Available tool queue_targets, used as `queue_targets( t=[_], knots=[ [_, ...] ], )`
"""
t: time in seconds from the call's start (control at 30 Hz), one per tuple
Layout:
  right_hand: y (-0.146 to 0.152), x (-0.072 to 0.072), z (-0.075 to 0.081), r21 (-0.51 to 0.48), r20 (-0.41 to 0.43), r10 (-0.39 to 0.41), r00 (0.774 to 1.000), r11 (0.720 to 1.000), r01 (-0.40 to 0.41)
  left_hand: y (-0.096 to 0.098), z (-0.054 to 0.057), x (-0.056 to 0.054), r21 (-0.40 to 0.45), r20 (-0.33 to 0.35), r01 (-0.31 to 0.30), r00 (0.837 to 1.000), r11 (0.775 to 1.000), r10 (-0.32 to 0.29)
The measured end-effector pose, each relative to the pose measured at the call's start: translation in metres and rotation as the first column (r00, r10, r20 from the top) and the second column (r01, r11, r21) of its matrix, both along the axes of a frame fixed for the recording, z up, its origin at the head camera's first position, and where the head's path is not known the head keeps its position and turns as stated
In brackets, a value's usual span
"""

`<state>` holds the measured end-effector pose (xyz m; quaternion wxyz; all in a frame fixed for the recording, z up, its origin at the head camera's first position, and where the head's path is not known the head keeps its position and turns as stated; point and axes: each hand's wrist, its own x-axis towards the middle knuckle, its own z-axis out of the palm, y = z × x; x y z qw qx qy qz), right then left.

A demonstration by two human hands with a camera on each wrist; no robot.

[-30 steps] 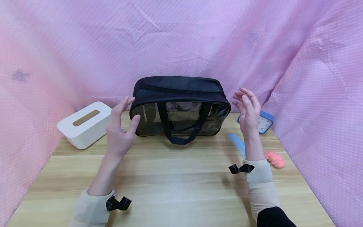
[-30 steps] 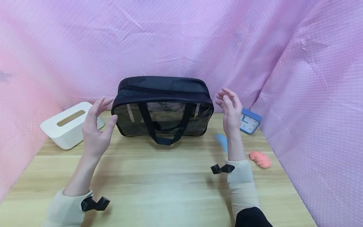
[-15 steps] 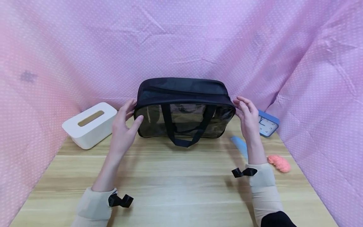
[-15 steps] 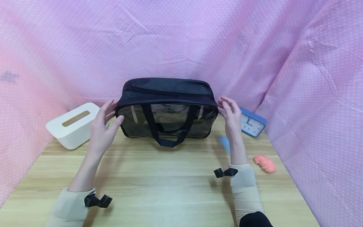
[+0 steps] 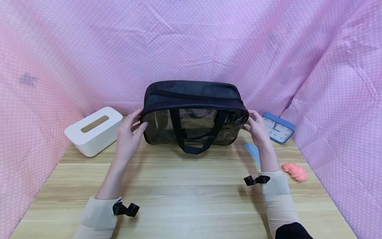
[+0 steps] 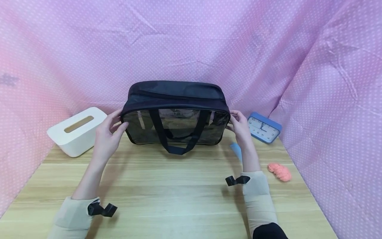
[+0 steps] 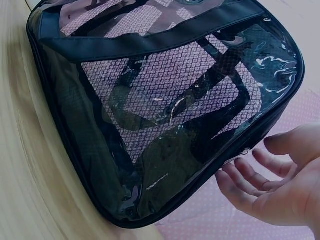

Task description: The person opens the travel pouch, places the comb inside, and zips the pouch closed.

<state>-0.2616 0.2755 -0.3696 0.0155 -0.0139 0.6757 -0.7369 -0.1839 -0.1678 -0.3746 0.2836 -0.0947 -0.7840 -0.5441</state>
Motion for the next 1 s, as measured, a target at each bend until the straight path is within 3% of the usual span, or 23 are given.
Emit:
queue_targets(
  t=[0.17, 0.33, 0.63, 1.0],
  knots=[
    [-0.001, -0.003, -0.002, 0.085, 0.026, 0.034, 0.999, 0.996, -0.036, -0.002, -0.001, -0.001, -0.01, -0.007, -0.01, 1.0, 1.0, 0.01],
    [-0.003, -0.005, -0.005, 0.102, 0.05, 0.066, 0.997, 0.992, -0.071, -0.003, -0.004, -0.003, -0.024, 0.003, -0.028, 1.0, 0.999, 0.028],
    [-0.003, -0.004, -0.009, 0.115, 0.035, 0.03, 0.999, 0.993, -0.034, -0.003, -0.009, -0.006, -0.027, 0.023, -0.046, 0.999, 0.999, 0.047],
    [0.0, -0.005, -0.01, -0.003, -0.002, -0.031, 1.0, 1.0, 0.031, -0.005, -0.012, -0.007, -0.033, 0.011, -0.049, 0.999, 0.998, 0.049]
  ],
)
